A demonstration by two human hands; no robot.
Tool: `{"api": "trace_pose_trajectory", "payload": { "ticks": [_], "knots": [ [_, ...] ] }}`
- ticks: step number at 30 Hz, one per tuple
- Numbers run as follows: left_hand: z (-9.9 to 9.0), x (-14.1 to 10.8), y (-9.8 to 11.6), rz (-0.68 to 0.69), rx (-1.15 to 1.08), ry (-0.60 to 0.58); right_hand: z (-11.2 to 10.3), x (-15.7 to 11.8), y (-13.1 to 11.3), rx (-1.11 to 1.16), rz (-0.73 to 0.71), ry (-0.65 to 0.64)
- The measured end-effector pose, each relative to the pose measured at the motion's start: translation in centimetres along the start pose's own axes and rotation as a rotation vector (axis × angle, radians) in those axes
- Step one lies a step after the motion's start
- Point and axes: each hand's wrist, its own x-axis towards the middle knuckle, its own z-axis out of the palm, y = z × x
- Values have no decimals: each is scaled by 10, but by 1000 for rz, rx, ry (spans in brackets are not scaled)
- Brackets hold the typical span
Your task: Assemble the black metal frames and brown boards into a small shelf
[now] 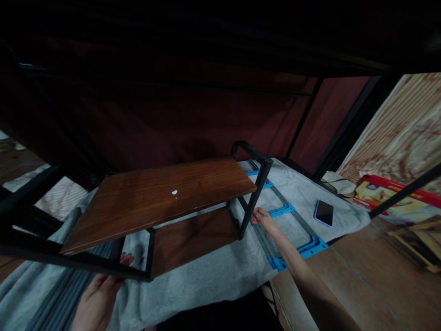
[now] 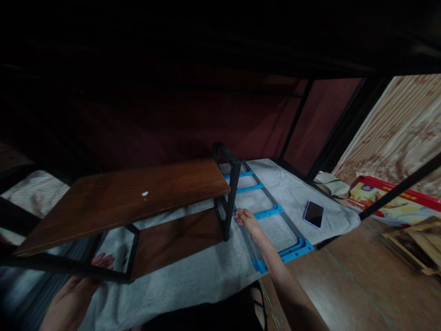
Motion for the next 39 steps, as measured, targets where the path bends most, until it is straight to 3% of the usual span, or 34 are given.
{"api": "trace_pose_trajectory", "payload": {
  "ticks": [2, 5, 7, 12, 19, 29, 36, 39],
  "knots": [
    [-1, -4, -10, -57, -77, -24, 3, -6, 7, 9, -12, 6],
    [-3, -8, -30, -64, -99, 55, 5, -15, 19, -13, -13, 8],
    [-3, -13, -46, -45, -49, 75, 6, -20, 28, -50, -16, -1],
    [4, -24, -70, 52, 207, -3, 13, -29, 48, -165, -41, -32],
    [10, -24, -66, 132, 485, -33, 23, -28, 60, -251, 17, -74],
    [11, -26, -58, -20, 258, -33, 21, -20, 64, -285, 41, -109],
    [8, -25, -64, 4, 152, 14, 25, -24, 64, -281, 10, -91],
    [-3, -32, -65, 56, 131, 78, 21, -35, 62, -244, -82, -30]
  ]
}}
